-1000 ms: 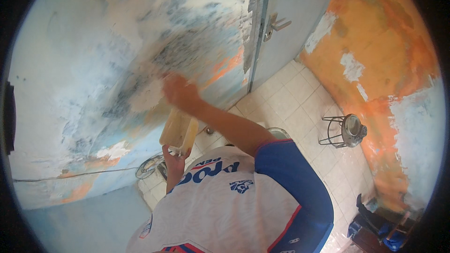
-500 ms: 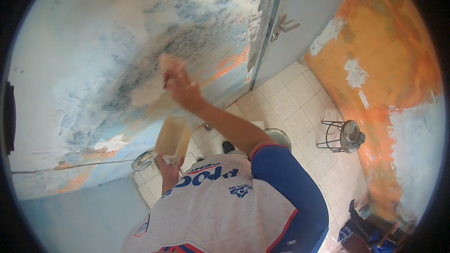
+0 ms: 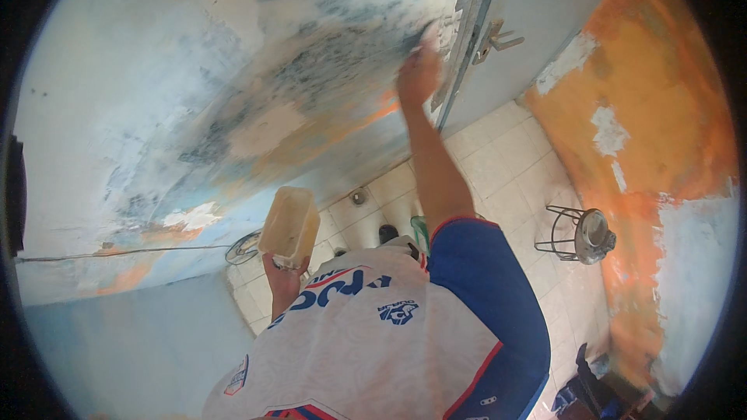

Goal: The person applies patching compound to a wall using a putty knife. They dip the knife into a container, then spread the material over damaged sections of the wall multiple times.

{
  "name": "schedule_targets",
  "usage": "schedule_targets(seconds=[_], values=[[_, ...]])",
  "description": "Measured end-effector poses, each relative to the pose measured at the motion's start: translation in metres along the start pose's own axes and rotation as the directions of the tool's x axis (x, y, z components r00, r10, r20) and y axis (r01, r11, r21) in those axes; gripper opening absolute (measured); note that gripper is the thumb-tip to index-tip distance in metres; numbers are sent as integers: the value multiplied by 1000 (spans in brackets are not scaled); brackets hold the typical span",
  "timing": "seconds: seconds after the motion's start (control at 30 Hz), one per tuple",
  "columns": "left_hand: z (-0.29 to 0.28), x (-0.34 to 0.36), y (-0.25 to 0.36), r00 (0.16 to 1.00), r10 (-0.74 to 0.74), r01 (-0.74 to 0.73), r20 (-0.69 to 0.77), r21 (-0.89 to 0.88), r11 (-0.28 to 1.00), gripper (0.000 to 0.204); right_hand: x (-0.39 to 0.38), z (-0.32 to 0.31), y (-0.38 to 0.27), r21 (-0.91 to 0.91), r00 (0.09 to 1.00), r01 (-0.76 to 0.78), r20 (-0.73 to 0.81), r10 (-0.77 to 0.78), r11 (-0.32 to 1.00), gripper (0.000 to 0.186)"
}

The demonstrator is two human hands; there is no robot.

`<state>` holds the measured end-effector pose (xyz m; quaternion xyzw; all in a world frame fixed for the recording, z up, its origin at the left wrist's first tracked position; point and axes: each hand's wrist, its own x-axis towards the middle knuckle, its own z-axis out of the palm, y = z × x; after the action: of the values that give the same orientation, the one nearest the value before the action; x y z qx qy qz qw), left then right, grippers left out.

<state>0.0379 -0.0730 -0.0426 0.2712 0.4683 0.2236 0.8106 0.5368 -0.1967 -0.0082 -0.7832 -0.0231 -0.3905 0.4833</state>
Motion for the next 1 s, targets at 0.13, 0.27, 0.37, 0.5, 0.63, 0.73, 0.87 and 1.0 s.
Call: schedule_targets(seconds=[0.13, 0.27, 0.37, 0.5, 0.63, 0.73, 0.87, 1.0], values=[[-1, -5, 2, 997, 16, -16, 76, 2, 1000, 60, -159, -9, -67, 109, 907, 318, 255, -336, 942, 17], [-3, -5, 3, 1000, 23, -23, -16, -4, 1000, 59, -184, -55, -71, 275, 736, -77, 664, -131, 958, 15], [-13, -5, 2, 1000, -7, 8, 26, -68, 998, 58, -116, -57, -23, 229, 857, -338, 476, 198, 913, 18], [-12, -8, -6, 1000, -25, 25, -11, -61, 998, 59, 22, -45, 46, -76, 961, -273, 27, 275, 959, 14], [-17, -11, -14, 995, 74, -83, 66, 143, 986, 60, 15, 0, 75, -147, 988, -157, -18, 156, 977, 16], [-29, -11, -10, 1000, -2, 3, 19, -19, 1000, 60, -86, 5, 5, -43, 970, -121, 208, 128, 992, 9], [-49, -2, -11, 996, -49, 39, -69, -151, 988, 60, -223, -62, -79, 292, 705, -181, 704, -83, 939, 8], [-48, -2, 14, 992, 115, -115, 46, -3, 993, 57, -241, -123, -125, 485, 595, -182, 747, -297, 856, 21]])
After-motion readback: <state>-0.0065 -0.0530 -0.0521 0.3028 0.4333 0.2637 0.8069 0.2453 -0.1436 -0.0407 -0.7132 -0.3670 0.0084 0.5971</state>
